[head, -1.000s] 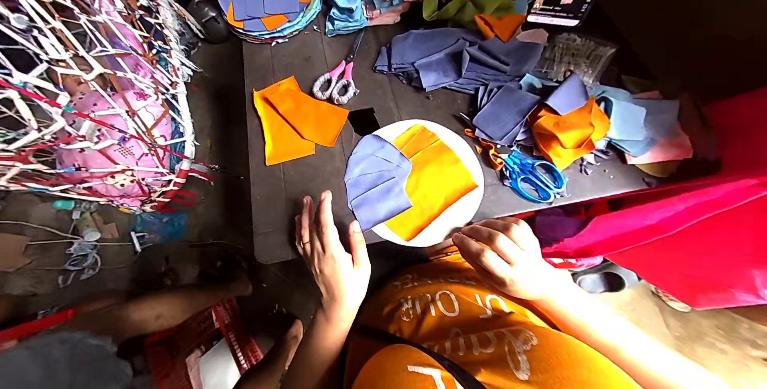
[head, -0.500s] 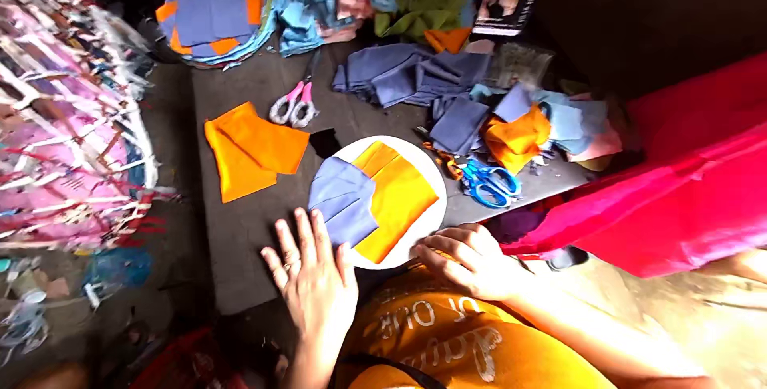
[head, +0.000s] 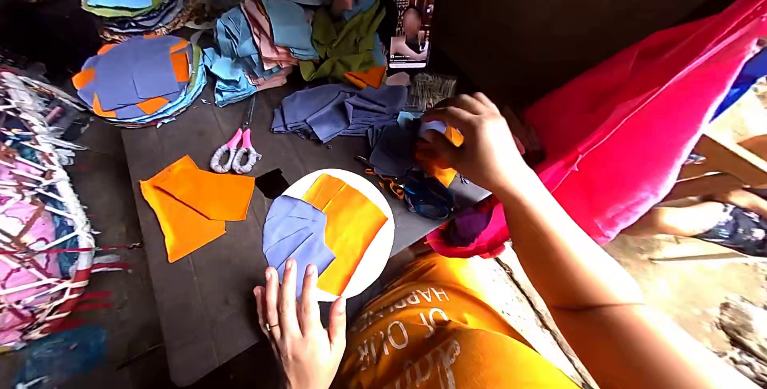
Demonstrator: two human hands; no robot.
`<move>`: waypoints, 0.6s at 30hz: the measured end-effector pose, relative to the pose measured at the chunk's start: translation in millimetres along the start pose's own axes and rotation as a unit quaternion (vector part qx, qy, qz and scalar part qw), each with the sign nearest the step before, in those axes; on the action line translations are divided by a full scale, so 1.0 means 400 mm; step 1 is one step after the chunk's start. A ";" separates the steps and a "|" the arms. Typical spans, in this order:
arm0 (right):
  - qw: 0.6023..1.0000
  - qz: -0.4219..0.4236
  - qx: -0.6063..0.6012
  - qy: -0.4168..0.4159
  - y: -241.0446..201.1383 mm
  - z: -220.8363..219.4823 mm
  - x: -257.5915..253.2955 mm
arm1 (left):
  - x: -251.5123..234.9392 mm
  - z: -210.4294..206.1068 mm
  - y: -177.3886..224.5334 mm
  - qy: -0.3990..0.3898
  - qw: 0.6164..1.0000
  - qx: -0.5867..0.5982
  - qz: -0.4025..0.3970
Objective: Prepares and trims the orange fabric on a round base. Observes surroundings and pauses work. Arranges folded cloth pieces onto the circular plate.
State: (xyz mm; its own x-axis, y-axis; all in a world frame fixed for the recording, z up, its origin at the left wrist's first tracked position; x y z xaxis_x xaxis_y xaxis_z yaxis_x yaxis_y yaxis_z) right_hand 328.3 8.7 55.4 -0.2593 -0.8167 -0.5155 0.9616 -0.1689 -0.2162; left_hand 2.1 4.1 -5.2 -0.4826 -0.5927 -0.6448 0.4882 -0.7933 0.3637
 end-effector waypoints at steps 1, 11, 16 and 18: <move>0.999 0.015 0.011 -0.028 -0.017 -0.024 -0.019 | -0.002 0.000 0.000 -0.001 1.000 0.002 0.001; 0.988 -0.006 0.031 -0.152 -0.036 -0.109 -0.086 | -0.038 0.017 0.010 -0.014 1.000 0.023 -0.004; 0.986 0.040 -0.121 -0.104 -0.080 -0.038 -0.072 | -0.097 0.022 0.000 -0.018 0.974 0.218 0.063; 0.961 0.047 -0.240 -0.130 -0.111 -0.015 -0.057 | -0.126 0.009 -0.009 -0.028 0.928 0.352 0.117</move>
State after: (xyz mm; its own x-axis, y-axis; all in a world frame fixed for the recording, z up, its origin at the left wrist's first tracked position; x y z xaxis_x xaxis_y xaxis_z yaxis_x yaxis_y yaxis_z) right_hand 290.8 38.0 71.7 -0.0829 -0.9367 -0.3401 0.8113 0.1347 -0.5689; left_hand 22.1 36.3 28.6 -0.4702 -0.7508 -0.4639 -0.0025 -0.5245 0.8514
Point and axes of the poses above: each hand's wrist, its own x-axis away from the middle knuckle, its own z-axis out of the back of the hand, y = z × x, the point moved 8 cm from there along -x, towards the middle knuckle, and after that the axes turned 14 degrees about x, right-handed, at the moved point
